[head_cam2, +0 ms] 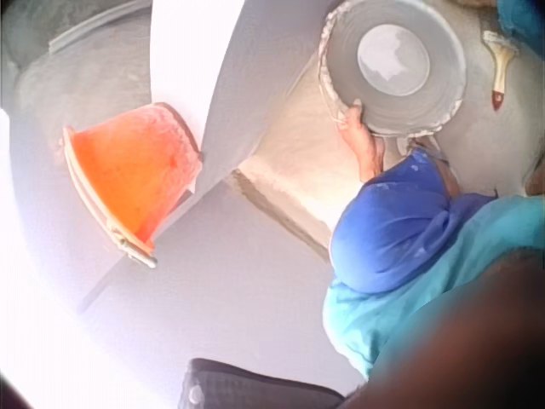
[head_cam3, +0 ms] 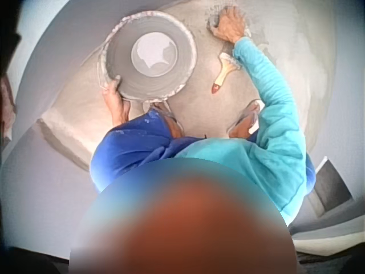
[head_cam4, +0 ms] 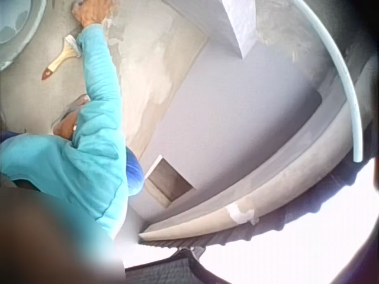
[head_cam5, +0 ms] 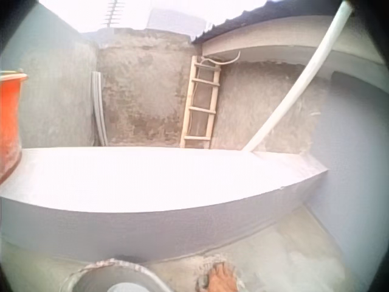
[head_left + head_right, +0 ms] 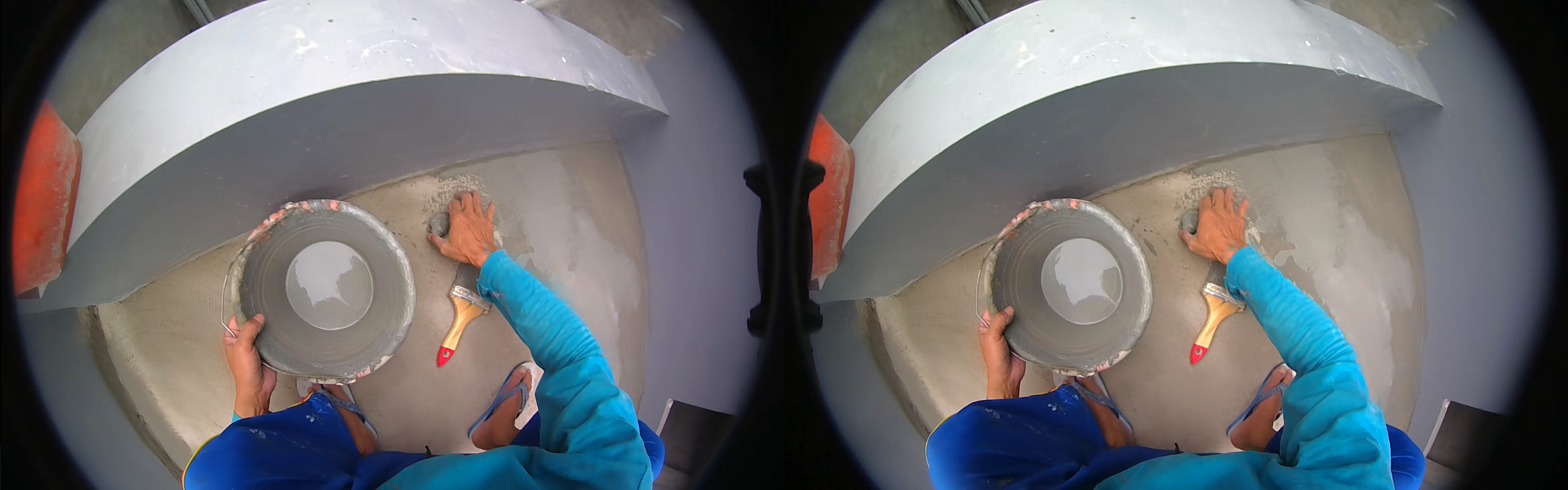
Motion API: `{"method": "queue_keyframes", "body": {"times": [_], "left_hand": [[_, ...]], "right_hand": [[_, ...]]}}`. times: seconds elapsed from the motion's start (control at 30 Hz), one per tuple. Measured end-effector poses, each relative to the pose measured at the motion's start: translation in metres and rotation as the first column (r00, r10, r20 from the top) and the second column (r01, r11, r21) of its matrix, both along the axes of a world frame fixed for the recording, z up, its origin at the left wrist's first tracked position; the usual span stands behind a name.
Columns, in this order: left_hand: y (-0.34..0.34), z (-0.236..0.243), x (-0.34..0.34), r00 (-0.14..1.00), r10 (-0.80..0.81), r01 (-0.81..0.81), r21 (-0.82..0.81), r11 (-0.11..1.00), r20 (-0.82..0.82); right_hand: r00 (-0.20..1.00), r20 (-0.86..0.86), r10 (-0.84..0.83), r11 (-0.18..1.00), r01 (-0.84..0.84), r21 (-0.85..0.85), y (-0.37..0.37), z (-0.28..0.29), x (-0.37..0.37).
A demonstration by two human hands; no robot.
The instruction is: The person pours a gray liquid from a bucket onto a concrete floor and spreads it with a trowel. They repeatedly pour and smooth the material across the floor surface, working in sections to create an even layer.
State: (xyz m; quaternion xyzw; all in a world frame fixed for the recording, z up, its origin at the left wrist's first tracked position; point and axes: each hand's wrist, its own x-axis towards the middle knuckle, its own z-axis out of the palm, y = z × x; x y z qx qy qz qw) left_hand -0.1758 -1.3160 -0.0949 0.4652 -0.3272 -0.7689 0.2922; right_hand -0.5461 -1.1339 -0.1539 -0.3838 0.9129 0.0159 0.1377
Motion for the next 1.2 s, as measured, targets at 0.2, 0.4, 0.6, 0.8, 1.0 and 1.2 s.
{"method": "queue_keyframes", "body": {"times": [0.2,0.4,0.6,0.8,1.0,1.2], "left_hand": [[-0.019,0.031,0.049,0.988,-0.081,0.084,-0.014,0.996,0.134],[-0.098,0.170,0.055,0.800,0.115,0.481,-0.743,0.466,0.589],[-0.242,0.312,-0.078,0.847,0.127,0.530,-0.799,-0.284,0.516],[-0.295,0.320,-0.151,0.723,0.127,0.689,-0.724,-0.049,0.679],[-0.366,0.345,-0.193,0.676,0.171,0.718,-0.693,0.067,0.717],[-0.394,0.344,-0.204,0.660,0.174,0.720,-0.681,0.132,0.731]], "right_hand": [[0.998,0.064,0.010,0.997,-0.005,-0.080,-0.019,0.062,0.029],[0.972,0.083,0.222,0.968,-0.209,-0.137,-0.008,0.228,0.011],[0.933,-0.063,0.354,0.891,-0.357,-0.281,-0.081,0.432,-0.018],[0.919,-0.060,0.389,0.825,-0.376,-0.422,-0.211,0.523,-0.068],[0.929,0.033,0.368,0.788,-0.293,-0.541,-0.388,0.556,-0.137],[0.891,0.002,0.453,0.771,-0.391,-0.503,-0.492,0.511,-0.195]]}}
